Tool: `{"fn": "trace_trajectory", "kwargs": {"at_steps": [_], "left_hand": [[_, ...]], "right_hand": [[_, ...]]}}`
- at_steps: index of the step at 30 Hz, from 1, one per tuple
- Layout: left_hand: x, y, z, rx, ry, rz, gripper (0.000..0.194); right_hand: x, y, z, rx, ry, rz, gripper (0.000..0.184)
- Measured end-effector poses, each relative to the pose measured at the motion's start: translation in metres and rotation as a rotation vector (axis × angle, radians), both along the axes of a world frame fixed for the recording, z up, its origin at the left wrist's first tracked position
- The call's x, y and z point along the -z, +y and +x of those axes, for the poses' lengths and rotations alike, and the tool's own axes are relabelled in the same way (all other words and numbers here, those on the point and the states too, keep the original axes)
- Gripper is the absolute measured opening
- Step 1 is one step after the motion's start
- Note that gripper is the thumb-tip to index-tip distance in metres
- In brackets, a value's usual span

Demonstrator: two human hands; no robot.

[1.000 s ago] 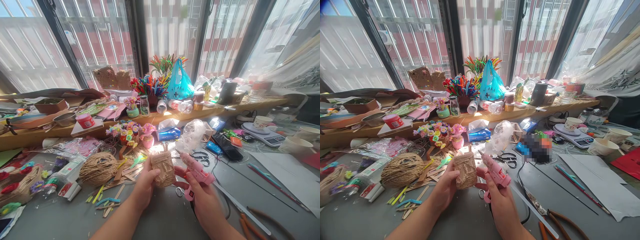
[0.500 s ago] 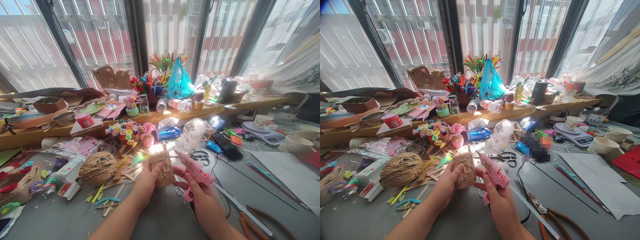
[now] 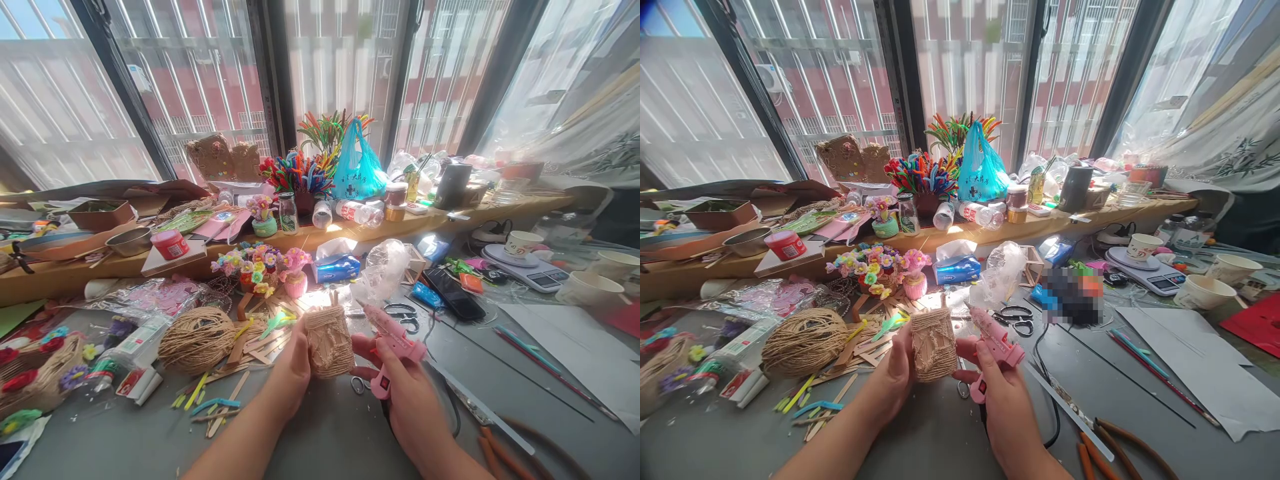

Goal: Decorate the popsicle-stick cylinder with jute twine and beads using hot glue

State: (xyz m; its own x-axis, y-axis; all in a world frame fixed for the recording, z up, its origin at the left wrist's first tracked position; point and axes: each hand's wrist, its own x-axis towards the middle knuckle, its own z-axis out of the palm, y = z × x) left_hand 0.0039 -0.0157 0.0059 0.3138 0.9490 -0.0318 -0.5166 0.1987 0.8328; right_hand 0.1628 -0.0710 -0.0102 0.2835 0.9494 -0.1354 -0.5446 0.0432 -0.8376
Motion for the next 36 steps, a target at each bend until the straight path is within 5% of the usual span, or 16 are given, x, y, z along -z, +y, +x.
{"fn": "trace_trajectory", "kwargs": {"at_steps": [6,16,22,32,36], "left_hand": [[-0.012,0.005,-0.008,0.235,-0.083,-0.074,0.104],[-0.01,0.014,-0.006,-0.155,0.13,-0.07,0.052],[-0.004,0.015,-0.011,-0.224,0.2,-0.092,0.038],[0.001,0.022,-0.012,-0.367,0.158,-0.054,0.043],[0.004,0.024,-0.016,-0.429,0.162,-0.028,0.058]], "right_hand": [[-0.005,0.004,0.003,0.073,0.069,-0.058,0.075],[0.007,0.01,0.005,0.056,0.098,-0.078,0.056],[0.007,0.01,0.004,0.064,0.129,-0.088,0.048],[0.006,0.012,0.003,0.11,0.095,-0.096,0.033],[0.004,0.012,0.007,0.152,0.078,-0.079,0.045]]}}
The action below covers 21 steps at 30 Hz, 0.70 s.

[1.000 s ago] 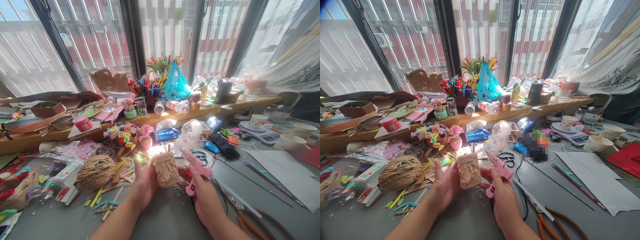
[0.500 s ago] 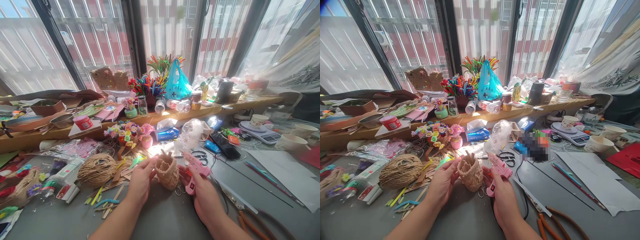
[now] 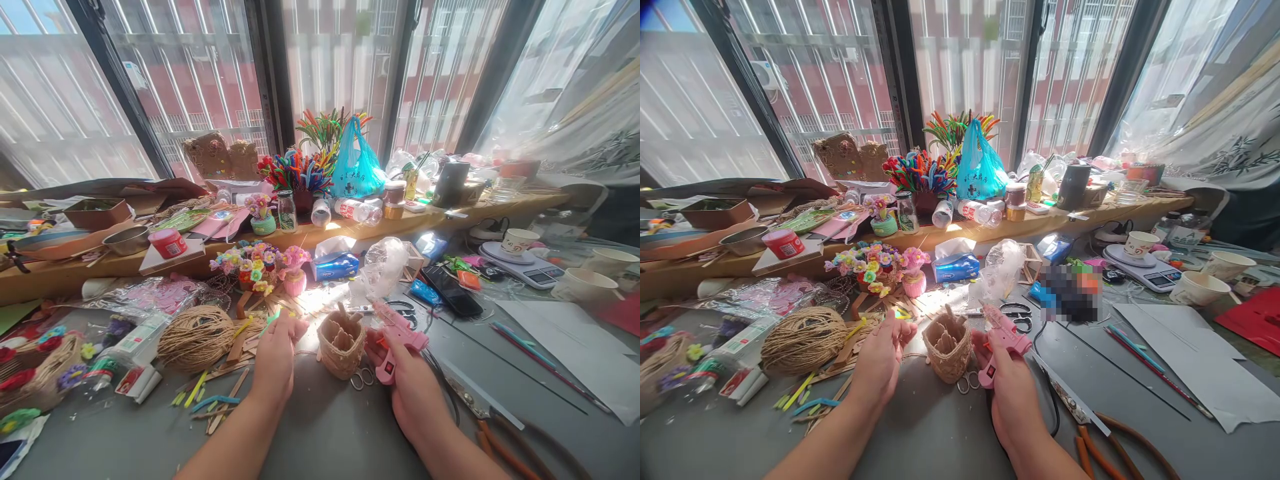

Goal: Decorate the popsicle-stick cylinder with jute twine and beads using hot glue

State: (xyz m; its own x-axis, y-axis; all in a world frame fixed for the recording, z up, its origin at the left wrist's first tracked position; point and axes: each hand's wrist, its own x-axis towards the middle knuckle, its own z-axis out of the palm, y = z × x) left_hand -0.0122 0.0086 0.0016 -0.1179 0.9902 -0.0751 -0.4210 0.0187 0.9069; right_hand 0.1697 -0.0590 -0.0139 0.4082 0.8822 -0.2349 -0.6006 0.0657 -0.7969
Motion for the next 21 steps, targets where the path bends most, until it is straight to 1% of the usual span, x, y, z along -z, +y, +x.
{"fn": "trace_trajectory", "kwargs": {"at_steps": [2,3,5,8,11,13,15,16,18,20,21], "left_hand": [[0.0,0.001,0.0,-0.01,0.006,0.01,0.06],[-0.001,0.001,0.0,-0.008,0.008,0.01,0.055],[-0.002,0.003,0.0,0.003,0.008,0.004,0.044],[-0.001,0.005,-0.002,0.012,0.016,-0.011,0.049],[0.003,0.006,-0.005,-0.019,0.034,-0.016,0.038],[0.005,0.007,-0.006,-0.034,0.039,-0.007,0.036],[0.006,0.007,-0.005,-0.016,0.037,0.014,0.028],[0.005,0.007,-0.004,0.013,0.039,0.029,0.031],[0.003,0.004,-0.004,0.112,0.066,0.058,0.055],[0.0,-0.001,-0.005,0.233,0.116,0.075,0.065],[0.0,-0.003,-0.005,0.318,0.144,0.085,0.07]], "right_hand": [[-0.001,0.0,0.002,0.019,-0.001,0.001,0.063],[-0.002,0.0,0.002,0.025,-0.003,-0.004,0.069],[-0.002,0.001,0.003,0.031,-0.007,-0.016,0.075],[-0.001,0.0,0.002,0.052,0.004,-0.022,0.072],[0.001,-0.001,0.003,0.059,0.005,-0.022,0.064],[0.003,-0.001,0.003,0.059,0.001,-0.04,0.055],[0.004,-0.001,0.004,0.064,-0.005,-0.057,0.05],[0.004,0.0,0.004,0.069,-0.008,-0.061,0.05],[0.005,0.001,0.005,0.078,-0.017,-0.059,0.054],[0.006,0.003,0.006,0.098,-0.015,-0.058,0.053],[0.006,0.004,0.006,0.113,-0.011,-0.059,0.051]]}}
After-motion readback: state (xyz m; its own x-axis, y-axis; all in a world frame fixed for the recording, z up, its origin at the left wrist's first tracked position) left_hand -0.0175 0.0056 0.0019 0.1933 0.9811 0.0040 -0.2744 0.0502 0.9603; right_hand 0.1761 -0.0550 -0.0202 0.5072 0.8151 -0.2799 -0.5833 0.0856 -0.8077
